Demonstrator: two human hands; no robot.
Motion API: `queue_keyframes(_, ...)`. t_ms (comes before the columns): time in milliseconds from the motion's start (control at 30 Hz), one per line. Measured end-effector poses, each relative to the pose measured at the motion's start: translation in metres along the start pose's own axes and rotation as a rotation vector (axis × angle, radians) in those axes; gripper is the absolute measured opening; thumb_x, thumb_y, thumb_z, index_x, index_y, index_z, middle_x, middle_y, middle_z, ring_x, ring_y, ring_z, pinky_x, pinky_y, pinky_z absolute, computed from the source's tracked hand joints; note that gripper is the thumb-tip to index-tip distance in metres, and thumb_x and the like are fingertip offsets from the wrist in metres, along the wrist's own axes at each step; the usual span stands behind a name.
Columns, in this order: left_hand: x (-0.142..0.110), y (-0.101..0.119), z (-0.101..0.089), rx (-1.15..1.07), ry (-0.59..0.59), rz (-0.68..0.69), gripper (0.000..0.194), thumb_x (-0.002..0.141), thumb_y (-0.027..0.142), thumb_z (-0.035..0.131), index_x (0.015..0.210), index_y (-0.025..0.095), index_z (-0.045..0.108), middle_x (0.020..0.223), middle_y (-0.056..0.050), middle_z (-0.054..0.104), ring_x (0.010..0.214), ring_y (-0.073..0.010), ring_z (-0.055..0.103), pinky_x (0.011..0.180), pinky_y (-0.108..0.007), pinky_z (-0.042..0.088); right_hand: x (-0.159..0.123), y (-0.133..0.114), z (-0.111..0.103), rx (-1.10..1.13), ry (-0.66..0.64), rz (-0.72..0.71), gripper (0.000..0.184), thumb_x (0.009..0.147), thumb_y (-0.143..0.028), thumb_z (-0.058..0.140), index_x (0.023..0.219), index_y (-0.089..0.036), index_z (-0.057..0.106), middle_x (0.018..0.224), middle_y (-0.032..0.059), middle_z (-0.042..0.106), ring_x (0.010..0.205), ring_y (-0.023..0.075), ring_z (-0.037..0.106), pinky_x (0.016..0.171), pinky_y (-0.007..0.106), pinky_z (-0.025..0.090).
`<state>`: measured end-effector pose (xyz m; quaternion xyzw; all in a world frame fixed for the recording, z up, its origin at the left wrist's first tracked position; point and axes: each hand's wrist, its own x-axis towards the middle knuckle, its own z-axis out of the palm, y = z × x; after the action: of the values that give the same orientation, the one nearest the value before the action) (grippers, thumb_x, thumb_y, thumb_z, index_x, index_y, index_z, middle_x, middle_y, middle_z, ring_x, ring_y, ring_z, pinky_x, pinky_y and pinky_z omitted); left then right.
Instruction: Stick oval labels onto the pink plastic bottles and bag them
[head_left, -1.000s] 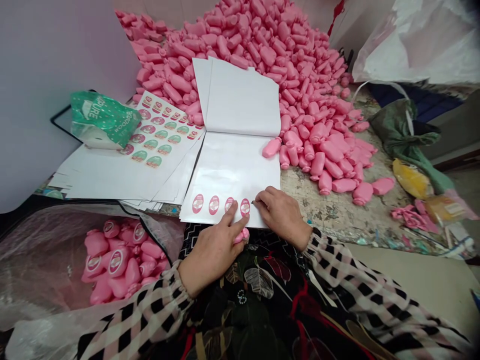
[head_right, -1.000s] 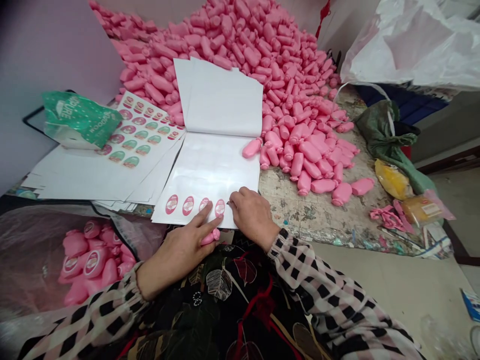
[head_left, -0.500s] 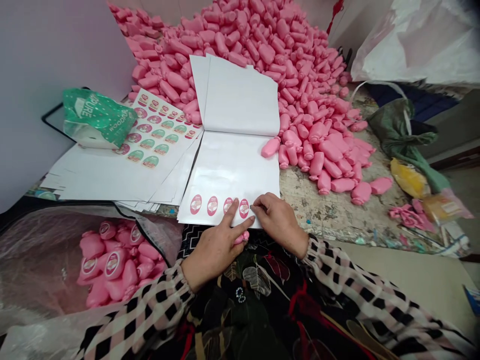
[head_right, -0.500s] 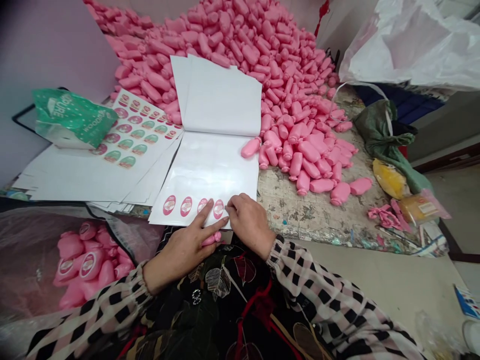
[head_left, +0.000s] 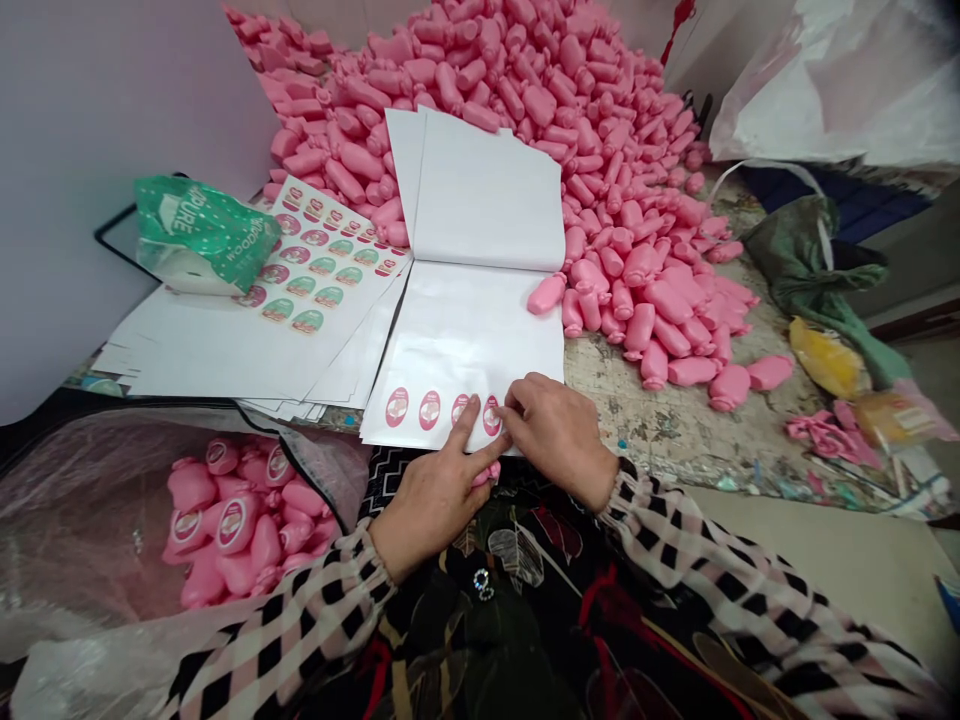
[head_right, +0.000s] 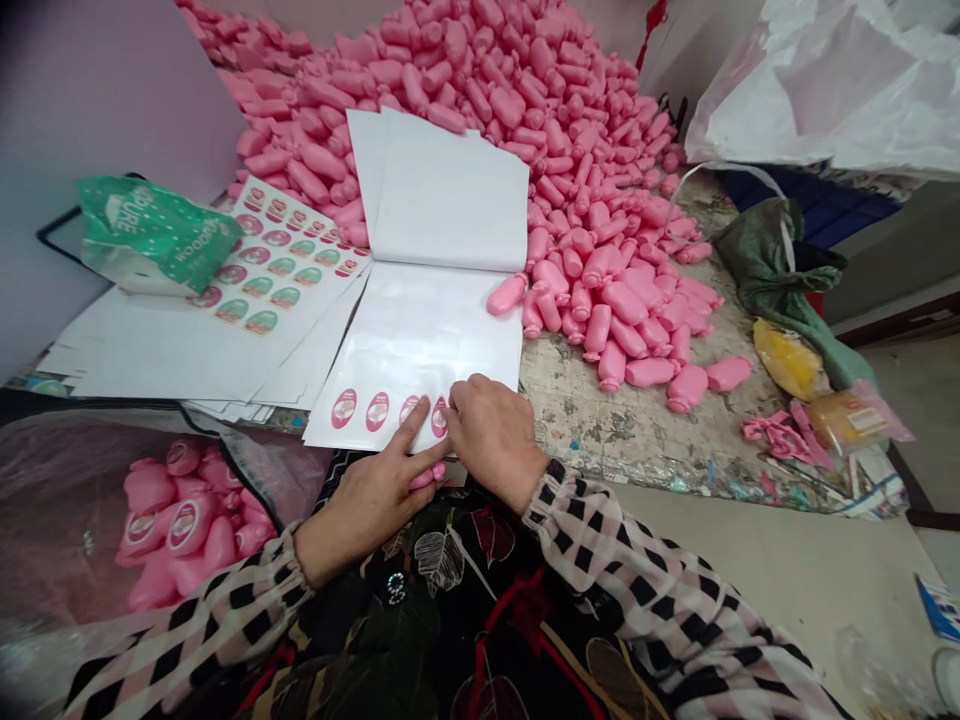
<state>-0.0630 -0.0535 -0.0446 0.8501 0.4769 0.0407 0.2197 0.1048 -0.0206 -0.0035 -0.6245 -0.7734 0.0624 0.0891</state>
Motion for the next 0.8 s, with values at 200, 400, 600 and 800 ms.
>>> queue_keyframes(200, 0.001, -0.001, 0.003, -0.016, 0.004, 0.006, 0.057, 0.089, 0.029, 0.047, 0.141, 0.044, 0.029, 0.157, -0.007, -0.005, 0.096, -0.0238, 0.064, 0.076, -0.04, 0.054, 0.003, -0.003, -0.024, 0.034, 0.072, -0.013, 0.024, 0.09, -0.036, 0.049, 0.076, -0.02, 0.059, 0.079, 0.0019, 0.061, 0.073, 0.0143, 0.054, 0.059, 0.028, 0.029)
queue_keyframes(400, -0.009, -0.007, -0.008, -0.22, 0.023, 0.055, 0.051, 0.09, 0.031, 0.047, 0.139, 0.038, 0.037, 0.156, -0.007, 0.011, 0.115, -0.0262, 0.055, 0.092, -0.043, 0.047, -0.005, 0.015, -0.007, 0.427, 0.094, 0.099, 0.024, 0.085, -0.042, 0.058, 0.074, -0.02, 0.062, 0.075, -0.0004, 0.062, 0.068, 0.0125, 0.053, 0.062, 0.026, 0.035)
queue_keyframes(600, -0.03, -0.009, -0.03, -0.934, 0.095, -0.203, 0.055, 0.084, 0.043, 0.059, 0.135, 0.032, 0.043, 0.107, -0.003, 0.066, 0.093, -0.0179, 0.06, 0.084, -0.032, 0.047, -0.013, 0.029, 0.009, 0.998, 0.063, 0.319, 0.03, 0.07, -0.047, 0.071, 0.07, -0.018, 0.06, 0.065, -0.0015, 0.059, 0.059, 0.0111, 0.048, 0.055, 0.025, 0.038)
queue_keyframes(800, -0.005, -0.002, -0.048, -2.004, -0.011, -0.399, 0.046, 0.091, 0.052, 0.041, 0.12, 0.018, 0.052, 0.077, -0.003, 0.057, 0.062, -0.0102, 0.052, 0.058, -0.022, 0.046, -0.011, 0.005, -0.012, 1.227, -0.012, 0.263, 0.028, 0.067, -0.041, 0.075, 0.069, -0.018, 0.06, 0.067, -0.0024, 0.06, 0.06, 0.0097, 0.051, 0.057, 0.024, 0.042)
